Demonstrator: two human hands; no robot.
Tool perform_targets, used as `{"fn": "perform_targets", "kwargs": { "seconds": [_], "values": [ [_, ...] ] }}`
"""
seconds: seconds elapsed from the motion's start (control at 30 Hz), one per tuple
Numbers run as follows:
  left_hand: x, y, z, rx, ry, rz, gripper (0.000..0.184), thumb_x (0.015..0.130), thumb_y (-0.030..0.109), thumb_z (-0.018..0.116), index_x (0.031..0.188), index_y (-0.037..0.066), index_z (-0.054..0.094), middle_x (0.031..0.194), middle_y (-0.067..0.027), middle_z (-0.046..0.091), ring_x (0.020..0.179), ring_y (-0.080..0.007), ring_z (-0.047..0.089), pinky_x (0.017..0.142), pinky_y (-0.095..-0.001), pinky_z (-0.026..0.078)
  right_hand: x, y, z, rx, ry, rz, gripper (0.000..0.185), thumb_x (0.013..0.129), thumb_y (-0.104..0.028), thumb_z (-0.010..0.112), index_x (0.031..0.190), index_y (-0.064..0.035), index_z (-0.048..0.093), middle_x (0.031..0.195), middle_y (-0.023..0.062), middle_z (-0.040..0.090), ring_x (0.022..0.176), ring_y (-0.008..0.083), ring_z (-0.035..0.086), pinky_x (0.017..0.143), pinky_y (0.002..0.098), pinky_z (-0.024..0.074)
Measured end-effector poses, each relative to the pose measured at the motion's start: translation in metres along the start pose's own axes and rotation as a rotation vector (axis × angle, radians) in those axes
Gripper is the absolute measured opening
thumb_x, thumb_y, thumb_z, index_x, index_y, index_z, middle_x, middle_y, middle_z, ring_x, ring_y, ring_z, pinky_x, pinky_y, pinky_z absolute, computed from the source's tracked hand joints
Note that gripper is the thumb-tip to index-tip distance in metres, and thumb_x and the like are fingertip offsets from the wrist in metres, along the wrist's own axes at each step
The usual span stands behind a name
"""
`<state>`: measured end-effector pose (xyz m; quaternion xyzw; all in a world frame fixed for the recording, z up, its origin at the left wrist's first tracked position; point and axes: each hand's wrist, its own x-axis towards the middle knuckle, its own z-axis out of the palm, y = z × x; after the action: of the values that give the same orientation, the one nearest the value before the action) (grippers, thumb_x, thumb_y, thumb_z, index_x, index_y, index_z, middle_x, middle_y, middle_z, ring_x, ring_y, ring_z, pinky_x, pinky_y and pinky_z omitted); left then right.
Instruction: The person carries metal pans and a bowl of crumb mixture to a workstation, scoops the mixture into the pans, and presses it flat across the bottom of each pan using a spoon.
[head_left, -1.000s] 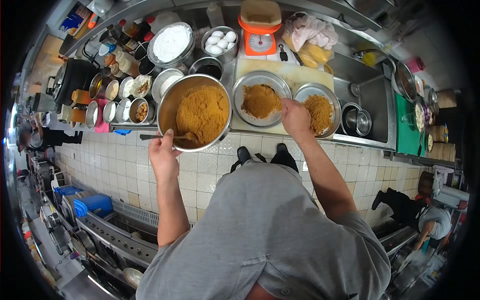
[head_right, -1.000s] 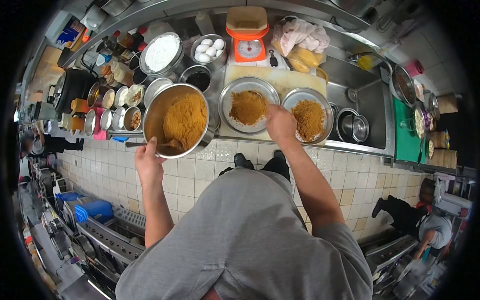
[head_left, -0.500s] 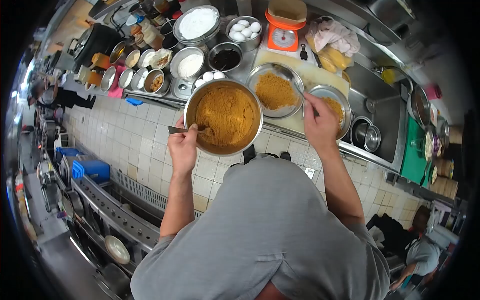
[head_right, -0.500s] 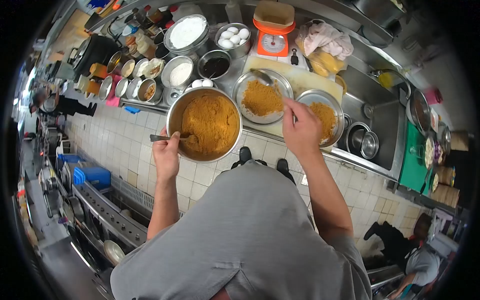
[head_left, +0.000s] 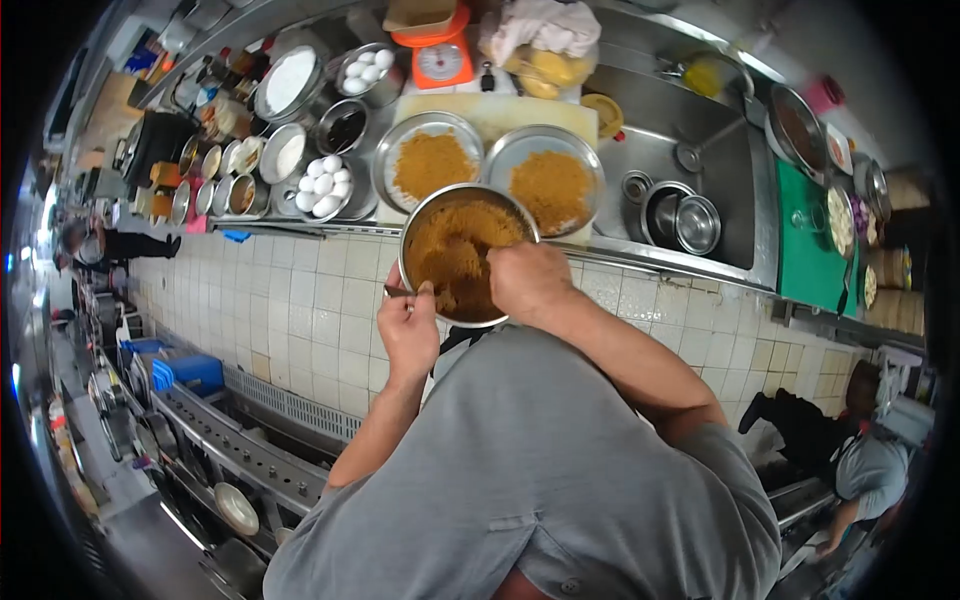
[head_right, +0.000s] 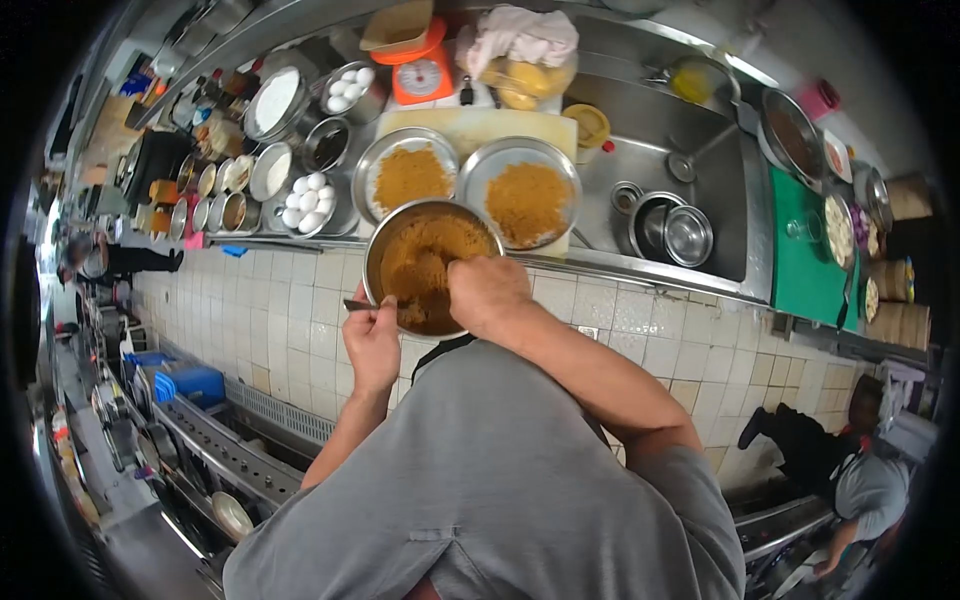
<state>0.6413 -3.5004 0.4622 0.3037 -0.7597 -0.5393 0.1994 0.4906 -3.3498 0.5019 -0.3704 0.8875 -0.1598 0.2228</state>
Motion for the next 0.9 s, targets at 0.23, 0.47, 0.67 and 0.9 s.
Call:
{"fn": "perform_targets", "kwargs": {
  "seconds": [0.23, 0.47, 0.67, 0.9],
  "values": [
    [-0.033, -0.001, 0.025, -0.410, 0.088, -0.519, 0.019, 0.103, 0.012, 0.064, 0.088, 0.001, 0.062, 0.099, -0.0125, 0.072, 0.081, -0.0177, 0.074, 0.064, -0.0318, 0.065, -0.030, 0.050, -0.001, 0.259, 0.111, -0.015, 0.021, 0.093, -0.019, 0.061, 0.099, -0.0099, 0.079, 0.092, 0.0168, 0.077, 0.089, 0.0394, 0.074, 0.082, 0.0519, 0.0577],
    [-0.023, -0.002, 0.045, -0.357, 0.127, -0.476, 0.022, 0.104, 0.015, 0.066, 0.085, 0.006, 0.059, 0.079, -0.0005, 0.063, 0.066, -0.0060, 0.058, 0.054, -0.0244, 0.053, -0.023, 0.082, -0.025, 0.424, 0.163, 0.010, 0.020, 0.093, -0.022, 0.066, 0.104, -0.0125, 0.081, 0.094, 0.0143, 0.077, 0.090, 0.0364, 0.074, 0.082, 0.0480, 0.0580],
    [-0.008, 0.005, 0.040, -0.378, 0.157, -0.433, 0.022, 0.103, 0.013, 0.065, 0.083, 0.008, 0.056, 0.077, 0.0020, 0.060, 0.064, -0.0042, 0.055, 0.052, -0.0245, 0.049, -0.012, 0.085, -0.031, 0.474, 0.147, -0.044, 0.022, 0.093, -0.019, 0.066, 0.106, -0.0088, 0.080, 0.092, 0.0146, 0.078, 0.086, 0.0354, 0.074, 0.080, 0.0450, 0.0578],
    [-0.003, 0.000, 0.012, -0.347, 0.209, -0.522, 0.020, 0.103, 0.014, 0.065, 0.085, 0.009, 0.057, 0.080, 0.0023, 0.061, 0.070, -0.0063, 0.059, 0.060, -0.0256, 0.057, 0.021, 0.073, -0.020, 0.544, 0.103, -0.087, 0.021, 0.093, -0.017, 0.068, 0.106, -0.0063, 0.080, 0.090, 0.0158, 0.077, 0.082, 0.0321, 0.075, 0.076, 0.0404, 0.0570]
  ]
}}
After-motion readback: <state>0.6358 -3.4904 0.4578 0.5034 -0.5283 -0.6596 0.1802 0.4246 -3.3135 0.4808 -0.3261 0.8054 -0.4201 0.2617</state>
